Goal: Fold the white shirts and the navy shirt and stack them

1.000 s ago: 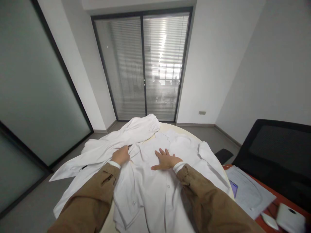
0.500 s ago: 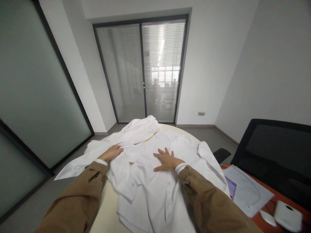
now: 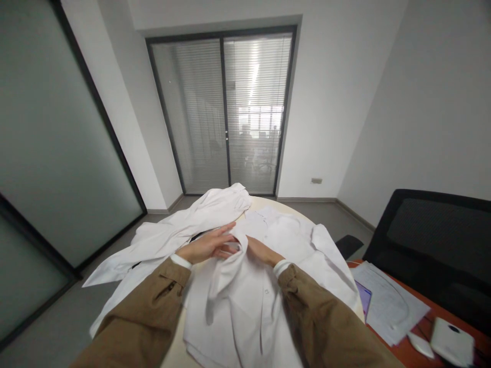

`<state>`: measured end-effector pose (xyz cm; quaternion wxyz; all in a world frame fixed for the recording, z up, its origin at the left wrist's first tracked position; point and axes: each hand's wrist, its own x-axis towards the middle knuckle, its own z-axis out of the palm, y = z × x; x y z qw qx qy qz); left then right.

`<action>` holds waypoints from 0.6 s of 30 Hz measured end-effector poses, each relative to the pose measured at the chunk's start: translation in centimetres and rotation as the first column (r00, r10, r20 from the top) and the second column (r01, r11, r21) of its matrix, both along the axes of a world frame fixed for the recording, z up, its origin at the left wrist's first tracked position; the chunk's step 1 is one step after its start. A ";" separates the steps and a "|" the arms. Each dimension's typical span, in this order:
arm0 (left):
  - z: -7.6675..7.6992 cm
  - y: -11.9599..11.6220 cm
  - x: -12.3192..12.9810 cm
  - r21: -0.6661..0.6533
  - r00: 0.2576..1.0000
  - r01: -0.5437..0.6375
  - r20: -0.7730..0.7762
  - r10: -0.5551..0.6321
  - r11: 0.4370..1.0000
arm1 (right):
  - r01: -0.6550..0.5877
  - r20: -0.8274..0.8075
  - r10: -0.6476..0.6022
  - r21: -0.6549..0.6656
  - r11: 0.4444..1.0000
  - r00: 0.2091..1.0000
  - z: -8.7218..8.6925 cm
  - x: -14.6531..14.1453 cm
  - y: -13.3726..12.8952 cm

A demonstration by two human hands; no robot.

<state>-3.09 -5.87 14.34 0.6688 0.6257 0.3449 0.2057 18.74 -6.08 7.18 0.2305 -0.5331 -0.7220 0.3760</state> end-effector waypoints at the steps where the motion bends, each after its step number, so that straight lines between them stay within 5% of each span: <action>1: 0.1 -0.4 0.4 -0.037 0.996 0.091 0.022 -0.090 0.995 | 0.038 -0.119 -0.044 -0.046 0.998 0.992 0.1 0.2 0.2; 4: -0.2 -0.4 0.8 -0.008 0.982 0.189 0.005 -0.189 0.982 | 0.029 -0.365 -0.147 -0.308 0.951 0.919 0.2 1.0 0.5; 6: -1.3 0.6 0.8 0.111 0.995 0.097 -0.046 -0.093 0.989 | -0.032 -0.406 -0.136 -0.380 0.924 0.903 0.3 1.6 0.3; 9: -4.2 2.9 0.6 0.331 0.964 -0.155 -0.156 0.216 0.931 | -0.041 -0.399 -0.103 -0.335 0.941 0.911 0.5 2.2 -0.2; 12: -7.4 4.3 0.2 0.466 0.824 -0.292 -0.321 0.467 0.835 | 0.044 -0.428 -0.159 -0.266 0.963 0.890 0.9 2.5 -0.1; 18: -9.8 3.5 -1.0 0.397 0.839 -0.177 -0.417 0.349 0.900 | 0.237 -0.373 -0.264 -0.119 0.964 0.889 2.3 4.4 1.1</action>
